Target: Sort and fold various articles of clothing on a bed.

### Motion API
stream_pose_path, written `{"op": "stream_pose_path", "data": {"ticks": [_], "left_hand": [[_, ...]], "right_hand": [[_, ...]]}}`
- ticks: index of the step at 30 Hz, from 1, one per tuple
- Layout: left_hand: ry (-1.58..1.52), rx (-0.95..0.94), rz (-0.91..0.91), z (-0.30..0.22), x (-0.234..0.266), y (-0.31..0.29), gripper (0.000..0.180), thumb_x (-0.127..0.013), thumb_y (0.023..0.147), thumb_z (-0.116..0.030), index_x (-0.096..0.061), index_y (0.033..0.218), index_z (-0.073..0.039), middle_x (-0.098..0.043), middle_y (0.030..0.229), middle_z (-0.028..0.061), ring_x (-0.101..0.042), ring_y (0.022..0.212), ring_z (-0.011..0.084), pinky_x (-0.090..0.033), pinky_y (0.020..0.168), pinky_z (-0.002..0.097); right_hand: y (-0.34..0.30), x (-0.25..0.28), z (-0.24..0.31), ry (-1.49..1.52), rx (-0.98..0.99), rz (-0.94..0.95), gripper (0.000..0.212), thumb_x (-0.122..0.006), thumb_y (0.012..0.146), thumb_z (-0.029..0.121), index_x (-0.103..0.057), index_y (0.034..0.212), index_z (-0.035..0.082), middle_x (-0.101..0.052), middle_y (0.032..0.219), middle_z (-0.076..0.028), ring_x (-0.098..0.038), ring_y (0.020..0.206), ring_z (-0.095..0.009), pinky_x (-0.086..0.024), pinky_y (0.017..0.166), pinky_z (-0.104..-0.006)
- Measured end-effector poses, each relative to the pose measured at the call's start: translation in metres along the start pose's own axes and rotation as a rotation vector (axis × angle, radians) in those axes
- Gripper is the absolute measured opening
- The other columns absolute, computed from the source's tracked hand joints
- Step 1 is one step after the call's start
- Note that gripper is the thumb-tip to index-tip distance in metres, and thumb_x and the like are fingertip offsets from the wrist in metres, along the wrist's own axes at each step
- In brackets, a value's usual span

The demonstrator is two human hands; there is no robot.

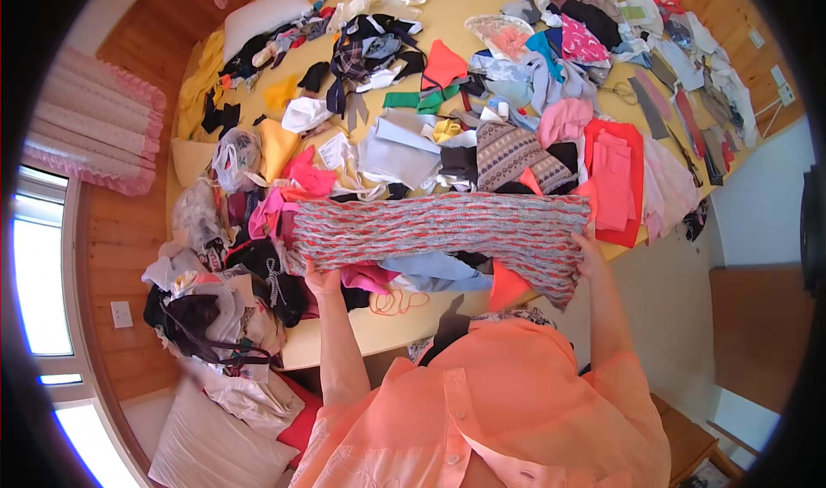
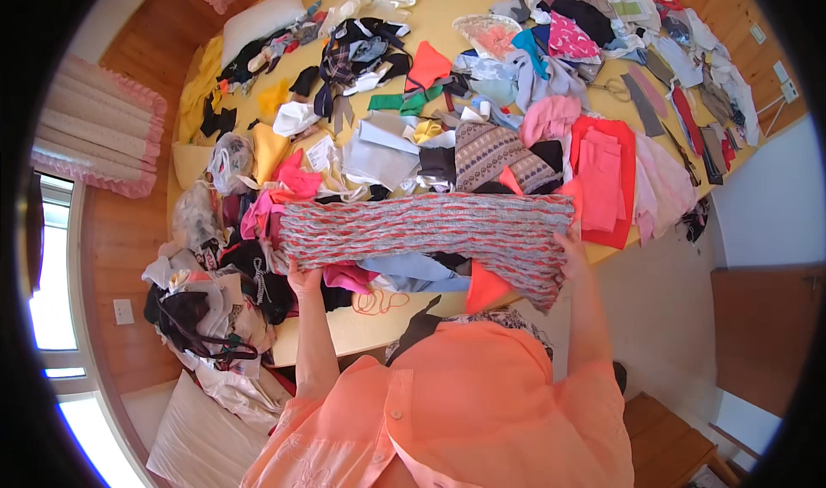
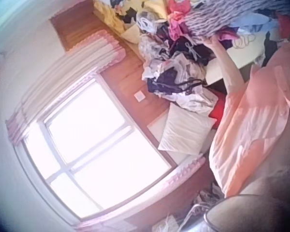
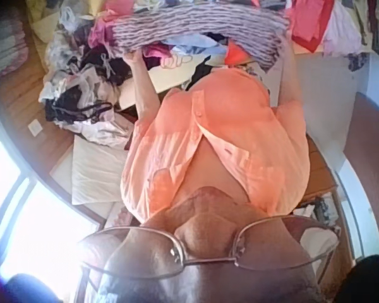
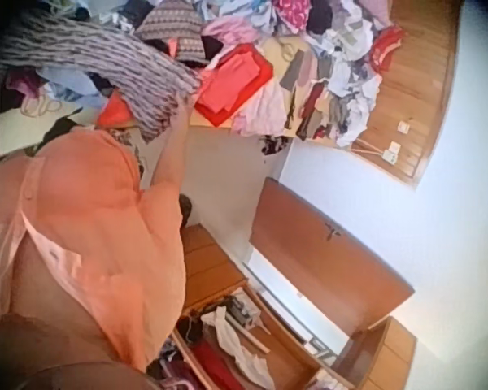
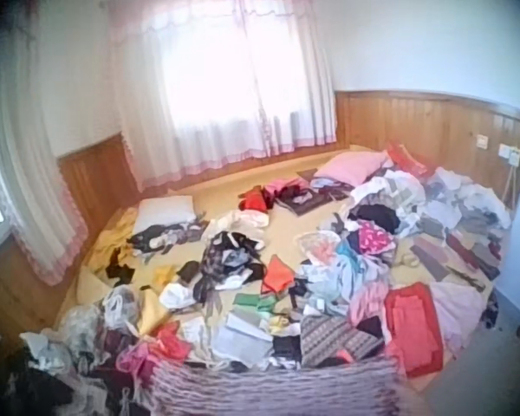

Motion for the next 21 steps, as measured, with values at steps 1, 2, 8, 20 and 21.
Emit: {"op": "stream_pose_path", "data": {"ticks": [1,2,8,20,21], "left_hand": [[0.002,-0.003,-0.016,0.002,-0.002,-0.008,0.040,-0.036,0.083,-0.022,-0.039,0.119,-0.006,-0.037,0.125,0.0109,-0.032,0.117,0.0283,-0.021,0.097,0.0484],[0.011,-0.056,0.022,0.001,-0.007,-0.015,0.039,-0.036,0.084,-0.022,-0.039,0.119,-0.006,-0.037,0.126,0.0104,-0.031,0.117,0.0281,-0.021,0.097,0.0479],[0.218,-0.120,0.260,0.006,-0.054,-0.035,0.040,-0.041,0.084,-0.025,-0.039,0.119,-0.007,-0.042,0.122,0.0087,-0.036,0.114,0.0269,-0.023,0.097,0.0457],[2.166,-0.625,1.771,0.263,-0.097,-0.160,0.044,-0.060,0.066,-0.017,-0.048,0.107,-0.004,-0.031,0.126,0.0142,-0.022,0.121,0.0308,-0.017,0.097,0.0508],[2.160,-0.620,1.781,0.264,-0.091,-0.163,0.044,-0.060,0.066,-0.017,-0.048,0.107,-0.004,-0.031,0.126,0.0142,-0.022,0.121,0.0308,-0.017,0.097,0.0508]], "right_hand": [[-0.003,0.001,-0.001,-0.006,-0.015,-0.003,0.049,-0.057,0.073,0.014,-0.039,0.118,0.010,-0.049,0.108,-0.006,-0.049,0.095,-0.019,-0.042,0.080,-0.0346],[-0.013,-0.003,-0.001,0.000,-0.014,-0.030,0.055,-0.057,0.072,0.009,-0.033,0.122,0.009,-0.047,0.111,-0.007,-0.046,0.098,-0.019,-0.041,0.081,-0.0341],[-0.031,-0.008,-0.007,-0.201,0.383,-0.091,0.067,-0.057,0.069,-0.001,-0.024,0.127,0.007,-0.043,0.116,-0.009,-0.045,0.100,-0.019,-0.040,0.083,-0.0318],[-0.030,-0.042,0.005,0.289,0.031,0.071,0.042,-0.042,0.084,0.038,-0.045,0.111,0.007,-0.055,0.098,-0.007,-0.056,0.082,-0.015,-0.046,0.067,-0.0273],[-0.019,-0.028,-0.013,0.337,0.055,0.104,0.046,-0.041,0.083,0.042,-0.044,0.112,0.007,-0.056,0.098,-0.007,-0.056,0.082,-0.016,-0.046,0.067,-0.0288]]}}
Point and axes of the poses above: each hand's wrist, its own y-axis towards the middle knuckle, its own x-axis out of the back of the hand, z = x × y, the point moved 2 cm from there along y, towards the middle knuckle
